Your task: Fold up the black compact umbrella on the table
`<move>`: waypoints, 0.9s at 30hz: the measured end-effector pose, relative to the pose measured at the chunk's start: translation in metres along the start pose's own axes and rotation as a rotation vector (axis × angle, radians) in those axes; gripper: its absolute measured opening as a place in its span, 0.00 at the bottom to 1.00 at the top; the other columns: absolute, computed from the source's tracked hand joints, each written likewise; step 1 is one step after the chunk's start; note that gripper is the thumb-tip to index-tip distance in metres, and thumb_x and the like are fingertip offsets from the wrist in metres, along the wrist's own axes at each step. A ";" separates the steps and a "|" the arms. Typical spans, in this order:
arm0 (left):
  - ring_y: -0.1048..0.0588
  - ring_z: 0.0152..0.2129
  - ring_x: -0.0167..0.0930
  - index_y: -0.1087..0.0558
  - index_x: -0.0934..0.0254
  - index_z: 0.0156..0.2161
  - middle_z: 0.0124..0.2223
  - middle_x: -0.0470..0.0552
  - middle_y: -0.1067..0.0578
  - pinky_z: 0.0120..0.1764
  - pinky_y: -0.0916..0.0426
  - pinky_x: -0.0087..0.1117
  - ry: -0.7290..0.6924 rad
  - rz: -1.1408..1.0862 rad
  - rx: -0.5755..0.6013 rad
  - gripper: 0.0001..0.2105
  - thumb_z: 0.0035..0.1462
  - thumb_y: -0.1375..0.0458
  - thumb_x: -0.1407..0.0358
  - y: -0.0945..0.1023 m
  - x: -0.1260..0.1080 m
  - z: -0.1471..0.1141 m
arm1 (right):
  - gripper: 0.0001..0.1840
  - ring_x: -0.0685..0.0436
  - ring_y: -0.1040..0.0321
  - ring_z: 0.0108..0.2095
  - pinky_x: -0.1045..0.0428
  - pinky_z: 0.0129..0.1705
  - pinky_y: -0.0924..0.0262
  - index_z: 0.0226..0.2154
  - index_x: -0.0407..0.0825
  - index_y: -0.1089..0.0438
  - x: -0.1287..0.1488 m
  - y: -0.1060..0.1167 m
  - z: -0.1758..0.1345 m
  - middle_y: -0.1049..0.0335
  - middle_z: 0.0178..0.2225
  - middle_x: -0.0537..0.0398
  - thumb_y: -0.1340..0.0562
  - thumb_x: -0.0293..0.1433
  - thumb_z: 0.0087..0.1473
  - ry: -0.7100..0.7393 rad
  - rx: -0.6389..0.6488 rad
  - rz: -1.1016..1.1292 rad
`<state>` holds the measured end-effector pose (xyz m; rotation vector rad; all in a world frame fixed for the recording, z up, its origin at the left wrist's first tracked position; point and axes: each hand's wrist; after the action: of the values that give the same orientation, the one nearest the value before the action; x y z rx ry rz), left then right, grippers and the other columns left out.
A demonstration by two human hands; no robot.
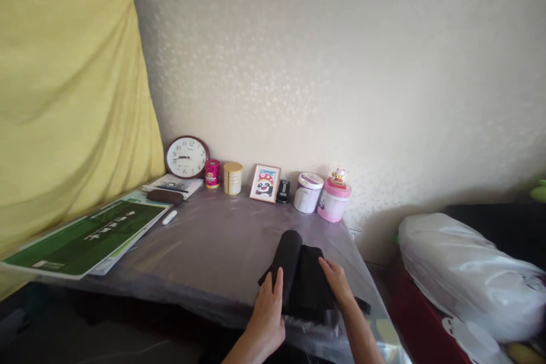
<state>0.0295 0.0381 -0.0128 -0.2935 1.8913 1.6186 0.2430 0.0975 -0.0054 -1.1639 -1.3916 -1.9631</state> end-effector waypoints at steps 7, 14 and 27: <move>0.51 0.60 0.42 0.66 0.64 0.62 0.64 0.66 0.55 0.58 0.52 0.36 0.021 0.100 0.024 0.48 0.35 0.50 0.86 0.005 -0.009 -0.003 | 0.26 0.47 0.38 0.23 0.54 0.24 0.46 0.21 0.45 0.30 0.033 -0.011 -0.008 0.34 0.18 0.57 0.43 0.52 0.42 0.053 -0.028 0.235; 0.52 0.60 0.43 0.64 0.67 0.62 0.63 0.67 0.55 0.58 0.52 0.38 0.049 0.113 0.057 0.48 0.34 0.49 0.85 0.013 -0.018 -0.006 | 0.25 0.46 0.38 0.25 0.54 0.27 0.44 0.23 0.44 0.30 0.063 -0.039 0.004 0.33 0.20 0.55 0.45 0.51 0.43 0.153 -0.034 0.175; 0.51 0.60 0.40 0.48 0.74 0.59 0.63 0.64 0.52 0.59 0.52 0.35 -0.012 0.049 -0.005 0.38 0.38 0.47 0.79 -0.001 -0.001 -0.002 | 0.24 0.44 0.30 0.23 0.53 0.21 0.40 0.45 0.40 0.36 0.058 -0.089 0.020 0.26 0.27 0.49 0.46 0.39 0.50 -0.014 0.054 0.035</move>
<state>0.0302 0.0355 -0.0134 -0.2410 1.8996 1.6532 0.1521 0.1551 -0.0009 -1.1712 -1.4131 -1.8856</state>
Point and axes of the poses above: each hand's wrist, its own z-axis towards the middle knuckle, its own y-axis out of the back of the hand, x = y × z
